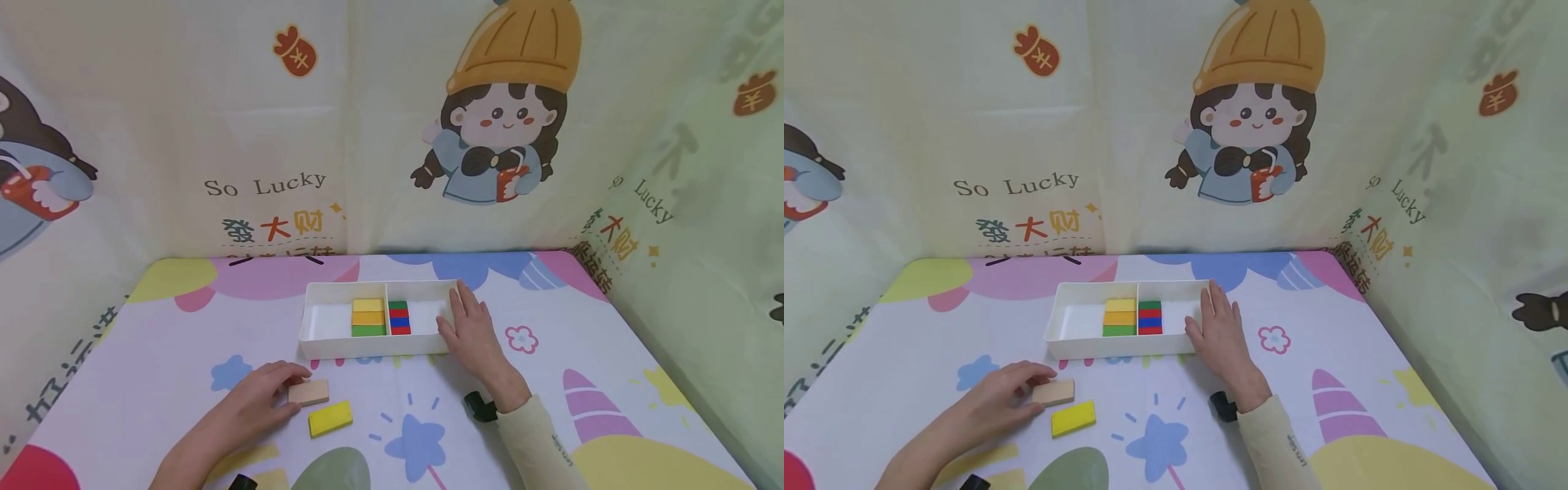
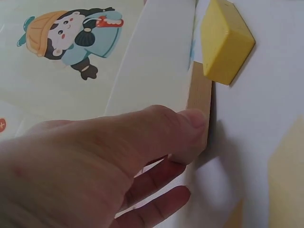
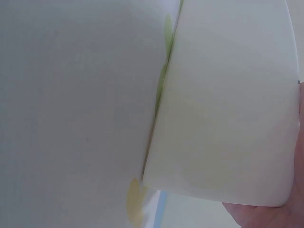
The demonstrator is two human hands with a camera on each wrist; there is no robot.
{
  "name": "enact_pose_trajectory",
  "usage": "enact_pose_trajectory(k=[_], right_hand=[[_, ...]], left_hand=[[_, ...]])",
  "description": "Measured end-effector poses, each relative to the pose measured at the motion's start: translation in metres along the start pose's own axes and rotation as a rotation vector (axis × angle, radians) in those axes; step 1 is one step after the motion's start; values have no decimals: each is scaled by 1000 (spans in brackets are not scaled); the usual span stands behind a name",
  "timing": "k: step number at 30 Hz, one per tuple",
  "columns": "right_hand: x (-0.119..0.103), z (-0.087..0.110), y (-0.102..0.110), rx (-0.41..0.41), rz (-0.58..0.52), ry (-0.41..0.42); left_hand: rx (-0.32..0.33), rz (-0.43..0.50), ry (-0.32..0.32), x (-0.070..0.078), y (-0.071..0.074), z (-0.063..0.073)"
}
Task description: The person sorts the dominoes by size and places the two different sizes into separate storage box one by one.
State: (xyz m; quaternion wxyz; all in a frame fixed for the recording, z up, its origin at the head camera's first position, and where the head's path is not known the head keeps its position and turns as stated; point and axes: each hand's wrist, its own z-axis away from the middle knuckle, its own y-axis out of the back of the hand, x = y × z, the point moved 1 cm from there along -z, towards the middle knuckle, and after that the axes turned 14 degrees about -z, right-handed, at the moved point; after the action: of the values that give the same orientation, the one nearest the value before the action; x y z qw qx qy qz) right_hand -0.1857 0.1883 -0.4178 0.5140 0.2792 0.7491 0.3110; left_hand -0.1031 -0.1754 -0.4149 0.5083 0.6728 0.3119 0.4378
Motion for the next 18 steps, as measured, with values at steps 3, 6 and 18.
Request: enact_pose_trajectory(k=[3, 6, 18], right_hand=[[0, 0, 1, 2, 3, 1], [-1, 0, 2, 4, 1, 5], [0, 2, 1, 8, -16, 6]], left_hand=[[4, 7, -4, 0, 1, -1], [-9, 25, 7, 1, 3, -1], [21, 59, -35, 8, 10, -3]])
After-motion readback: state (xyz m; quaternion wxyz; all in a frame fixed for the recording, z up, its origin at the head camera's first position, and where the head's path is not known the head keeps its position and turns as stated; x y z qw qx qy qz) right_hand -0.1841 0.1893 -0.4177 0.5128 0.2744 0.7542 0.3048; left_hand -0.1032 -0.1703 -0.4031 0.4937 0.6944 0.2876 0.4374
